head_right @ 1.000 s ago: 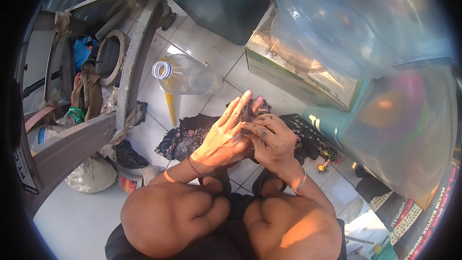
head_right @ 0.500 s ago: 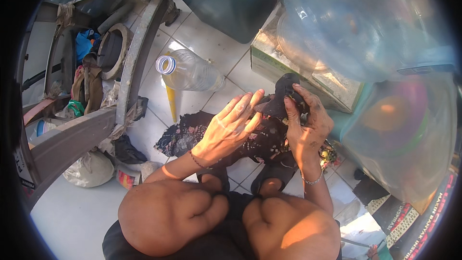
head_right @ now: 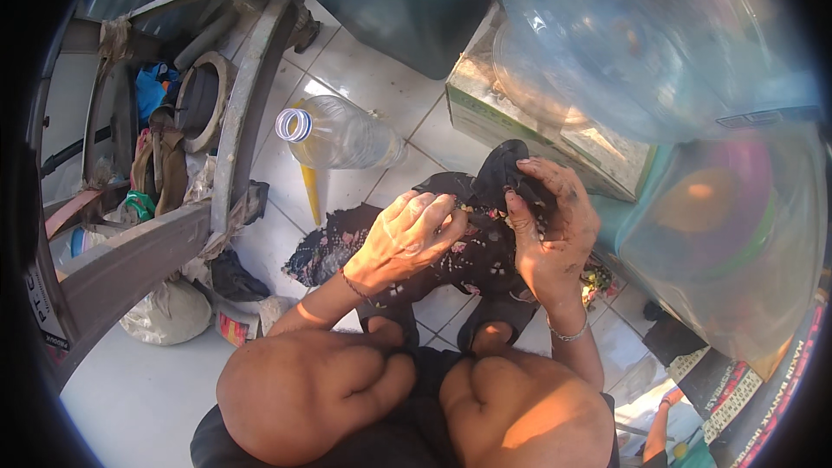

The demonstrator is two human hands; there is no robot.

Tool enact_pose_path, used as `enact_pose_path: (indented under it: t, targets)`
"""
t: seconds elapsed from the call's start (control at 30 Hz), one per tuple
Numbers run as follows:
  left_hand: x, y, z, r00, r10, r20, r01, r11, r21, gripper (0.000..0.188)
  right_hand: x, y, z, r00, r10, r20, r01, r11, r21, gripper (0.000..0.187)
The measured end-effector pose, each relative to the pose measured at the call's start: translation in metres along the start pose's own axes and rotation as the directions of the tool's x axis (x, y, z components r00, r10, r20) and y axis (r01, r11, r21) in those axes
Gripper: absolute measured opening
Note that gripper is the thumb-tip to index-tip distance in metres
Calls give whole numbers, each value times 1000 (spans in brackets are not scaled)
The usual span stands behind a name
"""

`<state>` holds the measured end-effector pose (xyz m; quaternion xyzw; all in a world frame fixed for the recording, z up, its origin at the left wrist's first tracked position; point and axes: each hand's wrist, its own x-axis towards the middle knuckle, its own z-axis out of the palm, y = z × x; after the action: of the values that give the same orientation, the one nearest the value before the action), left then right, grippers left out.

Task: The person sits on the floor and uses a dark floral-patterned cloth to wipe their hands and fingers. They pick up a plastic water bottle, pour water onto the cloth, and continue wiping their hands and arms. The person repeatedly rubs the cloth over their skin to remove dark residue.

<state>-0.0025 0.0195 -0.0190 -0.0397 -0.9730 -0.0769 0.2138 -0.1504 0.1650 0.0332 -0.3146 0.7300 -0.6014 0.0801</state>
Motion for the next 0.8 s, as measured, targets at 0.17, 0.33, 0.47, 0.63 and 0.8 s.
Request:
enact_pose_path:
  t: [0.17,0.33,0.47,0.63,0.8]
  targets:
    - [-4,-2,7,998,-18,-60,15,999,-48,37,-1,-9,4,989,-136,56,143,976,-165,28]
    - [-11,0,17,995,-66,-73,57,990,-128,38,-24,-11,29,937,-254,241,327,883,-338,49]
    - [-1,3,7,973,-227,34,227,929,-293,36,-32,-2,30,893,-366,263,430,866,-253,50]
    - [4,10,5,997,-58,49,62,994,-92,35,-15,2,34,940,-335,65,339,898,-279,40]
    - [-5,9,9,987,-146,67,156,971,-179,46,-26,0,35,910,-365,196,409,868,-282,40]
